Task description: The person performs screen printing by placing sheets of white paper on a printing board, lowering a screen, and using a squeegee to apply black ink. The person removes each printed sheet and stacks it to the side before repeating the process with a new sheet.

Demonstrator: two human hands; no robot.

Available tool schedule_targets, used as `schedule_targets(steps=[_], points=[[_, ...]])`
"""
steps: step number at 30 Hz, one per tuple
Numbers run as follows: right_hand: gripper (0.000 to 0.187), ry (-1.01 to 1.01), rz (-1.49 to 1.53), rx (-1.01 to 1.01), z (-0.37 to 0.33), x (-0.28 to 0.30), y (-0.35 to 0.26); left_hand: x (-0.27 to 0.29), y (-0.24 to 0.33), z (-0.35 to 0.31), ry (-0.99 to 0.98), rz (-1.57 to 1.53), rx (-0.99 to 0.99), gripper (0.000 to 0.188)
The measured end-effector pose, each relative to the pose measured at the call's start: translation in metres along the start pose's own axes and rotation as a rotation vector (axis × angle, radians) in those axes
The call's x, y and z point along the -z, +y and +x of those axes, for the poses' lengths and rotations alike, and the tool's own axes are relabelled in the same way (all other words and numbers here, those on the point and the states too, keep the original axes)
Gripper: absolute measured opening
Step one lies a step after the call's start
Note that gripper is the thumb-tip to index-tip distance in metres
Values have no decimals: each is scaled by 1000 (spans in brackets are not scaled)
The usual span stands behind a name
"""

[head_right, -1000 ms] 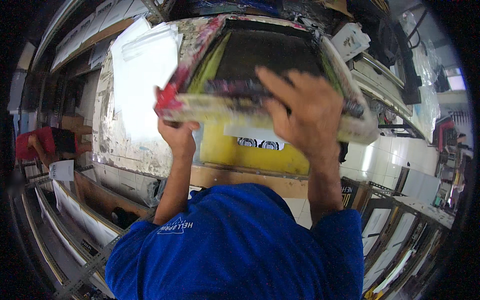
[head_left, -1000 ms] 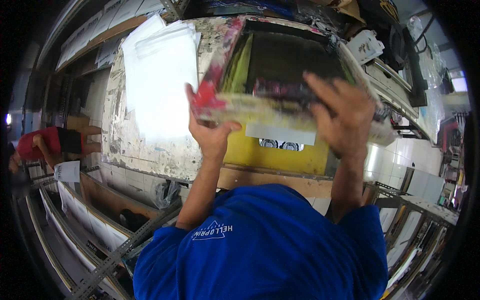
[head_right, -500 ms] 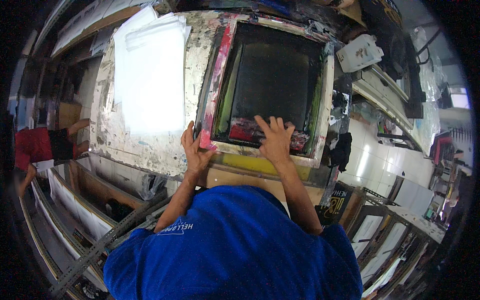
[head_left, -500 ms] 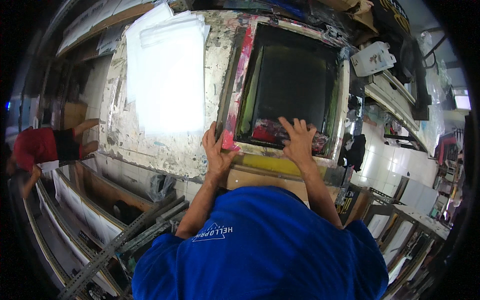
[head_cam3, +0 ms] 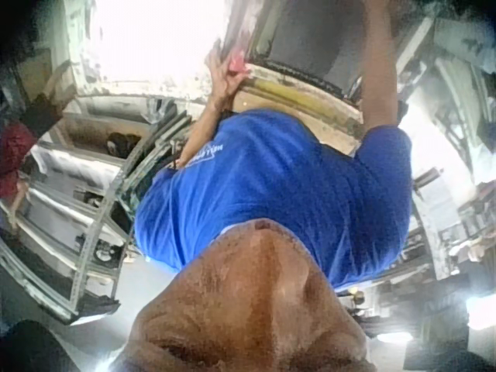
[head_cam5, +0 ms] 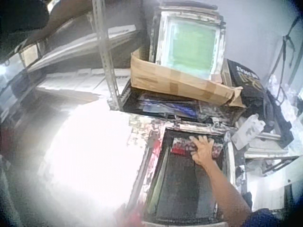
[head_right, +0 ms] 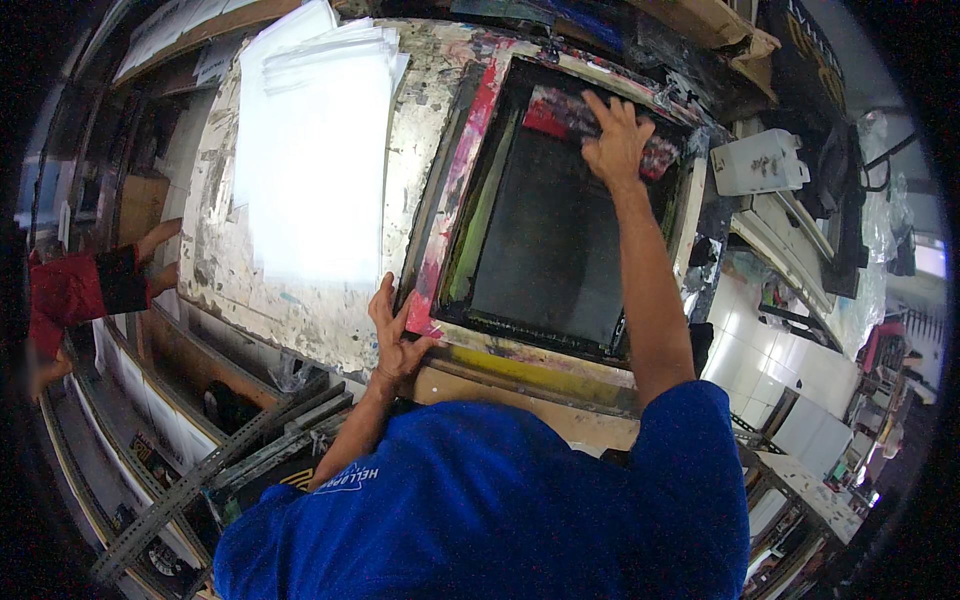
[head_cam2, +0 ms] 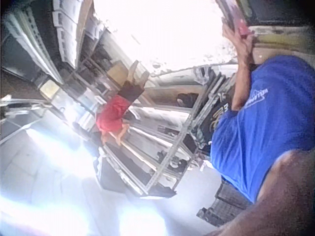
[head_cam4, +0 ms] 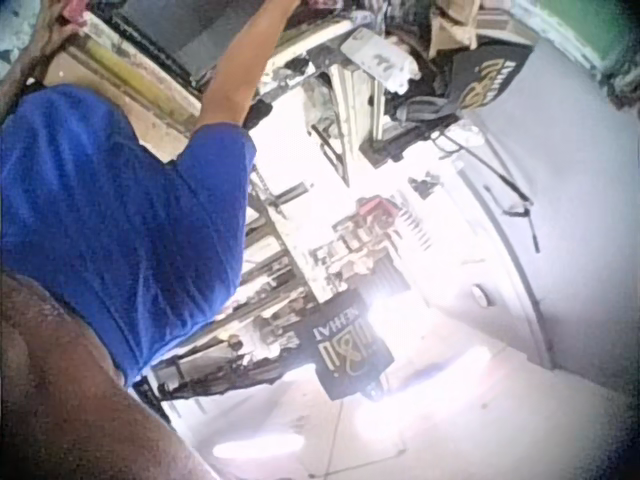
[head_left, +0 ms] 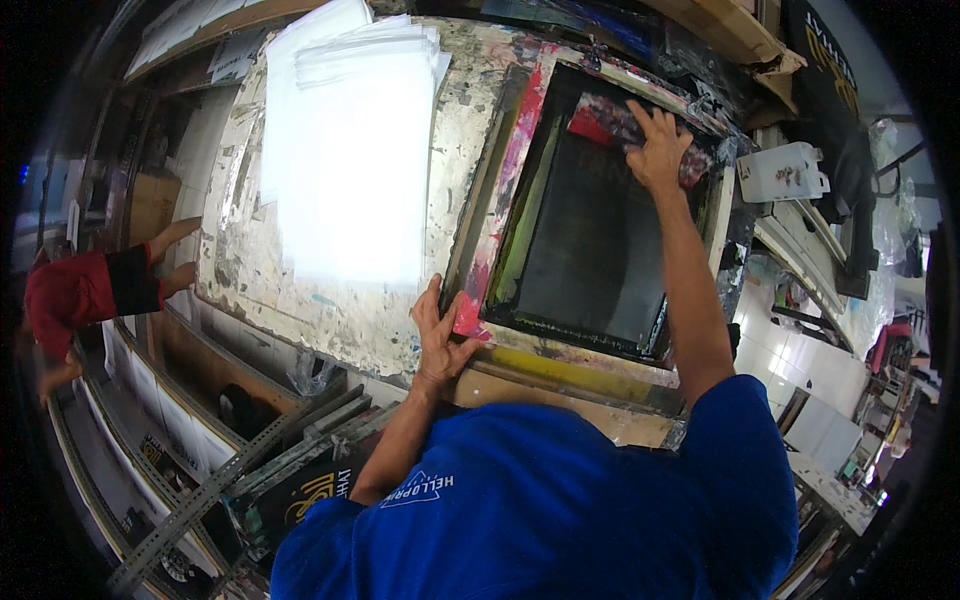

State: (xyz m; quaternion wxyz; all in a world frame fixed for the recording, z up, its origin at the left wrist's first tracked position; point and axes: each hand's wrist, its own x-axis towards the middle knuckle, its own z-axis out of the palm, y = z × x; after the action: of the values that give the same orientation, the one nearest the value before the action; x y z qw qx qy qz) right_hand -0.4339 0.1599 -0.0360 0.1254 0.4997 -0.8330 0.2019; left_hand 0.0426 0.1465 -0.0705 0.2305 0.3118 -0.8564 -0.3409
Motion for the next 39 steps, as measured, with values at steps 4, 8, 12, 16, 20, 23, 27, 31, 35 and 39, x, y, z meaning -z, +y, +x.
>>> schedule_targets(steps=[4,8,12,16,20,23,27,31,35,39], points=[[78,-10,-18,50,46,-15,35,-3,0,3,36,-19,-30,93],[66,-92,75,-8,72,-10,45,-3,0,0,41,-41,-16,92],[59,-16,213,79,73,-10,50,1,3,3,39,-26,-38,91],[62,-37,438,-175,61,14,53,5,9,2,-31,-107,43,90],[68,-43,601,-350,12,50,42,-3,8,-3,42,-175,82,90],[68,-172,772,-487,-44,110,-27,4,15,0,116,-207,-14,90],[67,-231,631,-334,-110,186,-111,17,40,22,262,-265,-138,82],[68,-324,80,-138,-119,268,-171,39,87,61,408,-311,-181,83],[65,-100,-85,63,-96,308,-183,59,141,111,513,-461,-30,88],[62,180,53,219,-34,320,-140,48,168,185,657,-901,-307,70]])
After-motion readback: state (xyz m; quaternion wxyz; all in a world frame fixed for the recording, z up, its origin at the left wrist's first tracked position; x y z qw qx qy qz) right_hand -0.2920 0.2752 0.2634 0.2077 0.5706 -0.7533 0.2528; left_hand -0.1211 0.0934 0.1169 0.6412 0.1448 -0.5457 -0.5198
